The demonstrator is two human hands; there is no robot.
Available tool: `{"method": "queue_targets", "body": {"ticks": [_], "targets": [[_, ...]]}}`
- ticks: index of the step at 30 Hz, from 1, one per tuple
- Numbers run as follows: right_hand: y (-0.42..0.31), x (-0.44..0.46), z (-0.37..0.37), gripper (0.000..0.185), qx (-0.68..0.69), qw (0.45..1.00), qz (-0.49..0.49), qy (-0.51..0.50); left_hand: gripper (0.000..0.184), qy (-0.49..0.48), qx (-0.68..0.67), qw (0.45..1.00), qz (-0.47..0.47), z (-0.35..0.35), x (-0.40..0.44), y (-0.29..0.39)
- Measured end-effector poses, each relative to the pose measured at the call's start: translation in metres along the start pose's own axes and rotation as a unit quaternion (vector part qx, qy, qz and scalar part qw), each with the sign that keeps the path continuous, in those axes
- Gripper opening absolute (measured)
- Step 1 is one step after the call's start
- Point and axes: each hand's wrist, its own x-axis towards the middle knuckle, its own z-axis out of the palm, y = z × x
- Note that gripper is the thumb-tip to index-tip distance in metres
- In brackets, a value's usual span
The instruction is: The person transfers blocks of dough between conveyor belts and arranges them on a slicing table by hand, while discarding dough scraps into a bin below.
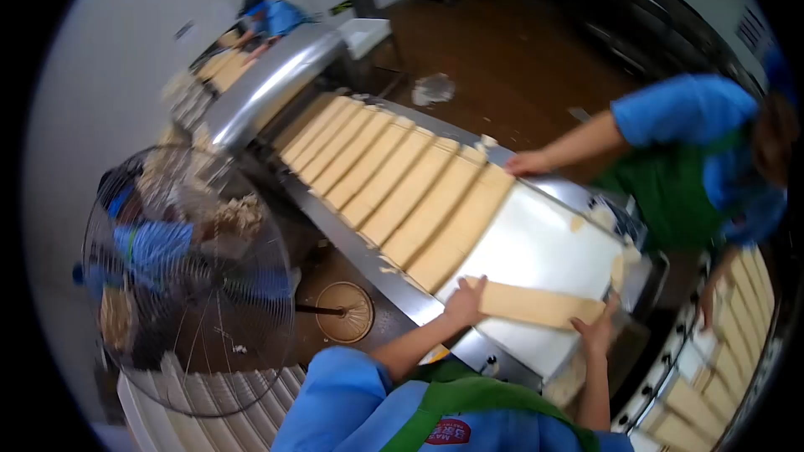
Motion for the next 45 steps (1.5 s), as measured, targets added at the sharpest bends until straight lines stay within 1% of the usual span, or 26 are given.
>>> {"method": "queue_targets", "body": {"ticks": [1,3,4,5,6,7,8,10,12,13,15,17,21,23,25,26,27,29,30,32,36,38,39,42,43,45], "targets": [[0.013,-0.011,0.003,0.112,-0.038,0.996,-0.078,-0.008,0.097,-0.004,0.000,1.000,0.014,0.000,0.004,0.000],[0.026,-0.021,-0.001,0.116,-0.114,0.986,-0.103,-0.059,0.095,0.016,0.028,0.999,0.025,-0.001,0.005,0.005],[0.012,-0.025,-0.009,0.117,-0.122,0.989,-0.030,-0.076,0.095,0.002,0.034,0.999,0.033,-0.007,0.004,0.013],[0.022,-0.033,-0.010,0.108,-0.159,0.987,-0.016,-0.014,0.094,-0.010,0.041,0.998,0.041,-0.012,-0.001,0.028],[0.007,-0.032,-0.035,0.105,-0.122,0.991,0.029,-0.035,0.092,-0.005,0.056,0.998,0.043,-0.015,-0.009,0.046],[0.007,-0.041,-0.055,0.102,-0.123,0.991,0.053,-0.013,0.090,0.003,0.071,0.997,0.044,-0.016,-0.019,0.067],[0.023,-0.054,-0.071,0.100,-0.099,0.995,0.015,0.026,0.088,0.006,0.061,0.996,0.067,-0.017,-0.031,0.087],[0.032,-0.081,-0.113,0.098,-0.121,0.991,0.051,0.043,0.086,-0.010,0.055,0.992,0.117,-0.014,-0.053,0.129],[0.045,-0.112,-0.154,0.098,-0.132,0.985,0.087,0.069,0.085,-0.005,0.027,0.993,0.115,-0.010,-0.076,0.169],[0.052,-0.129,-0.173,0.097,-0.128,0.984,0.083,0.092,0.085,-0.020,0.031,0.990,0.139,-0.004,-0.088,0.187],[0.065,-0.165,-0.207,0.096,-0.128,0.979,0.099,0.125,0.083,0.010,-0.006,0.981,0.193,0.004,-0.111,0.216],[0.075,-0.198,-0.239,0.094,-0.114,0.976,0.117,0.145,0.082,-0.019,-0.018,0.974,0.224,0.010,-0.133,0.243],[0.096,-0.262,-0.294,0.101,-0.062,0.971,0.193,0.128,0.081,-0.076,-0.029,0.949,0.305,0.016,-0.170,0.284],[0.148,-0.289,-0.305,0.104,-0.019,0.974,0.173,0.143,0.079,-0.092,-0.019,0.939,0.330,0.025,-0.183,0.303],[0.206,-0.306,-0.300,0.100,0.046,0.953,0.135,0.266,0.072,-0.158,-0.144,0.927,0.309,0.036,-0.193,0.320],[0.224,-0.306,-0.303,0.082,0.061,0.934,0.224,0.272,0.066,-0.152,-0.135,0.916,0.345,0.044,-0.200,0.330],[0.235,-0.301,-0.311,0.082,0.063,0.932,0.225,0.277,0.066,-0.153,-0.132,0.915,0.350,0.050,-0.202,0.338],[0.256,-0.284,-0.331,0.068,-0.061,0.889,0.418,0.179,0.065,-0.151,-0.124,0.894,0.403,0.065,-0.202,0.355],[0.268,-0.281,-0.335,0.068,-0.058,0.888,0.418,0.185,0.063,-0.170,-0.135,0.887,0.408,0.066,-0.208,0.370],[0.285,-0.276,-0.343,0.072,-0.140,0.852,0.461,0.203,0.062,-0.183,-0.126,0.882,0.416,0.078,-0.213,0.389],[0.308,-0.281,-0.374,0.075,-0.103,0.865,0.463,0.161,0.061,-0.192,-0.124,0.879,0.418,0.110,-0.217,0.408],[0.336,-0.286,-0.375,0.073,-0.232,0.858,0.410,0.206,0.062,-0.182,-0.119,0.875,0.432,0.128,-0.217,0.412],[0.338,-0.289,-0.379,0.073,-0.230,0.858,0.410,0.208,0.062,-0.181,-0.117,0.875,0.434,0.133,-0.219,0.418],[0.338,-0.301,-0.384,0.058,-0.188,0.841,0.373,0.344,0.067,-0.209,-0.117,0.877,0.416,0.142,-0.225,0.435],[0.336,-0.302,-0.385,0.058,-0.185,0.841,0.374,0.345,0.067,-0.209,-0.114,0.877,0.418,0.145,-0.226,0.438],[0.334,-0.303,-0.385,0.052,-0.183,0.839,0.428,0.281,0.069,-0.219,-0.106,0.877,0.414,0.151,-0.227,0.441]]}}
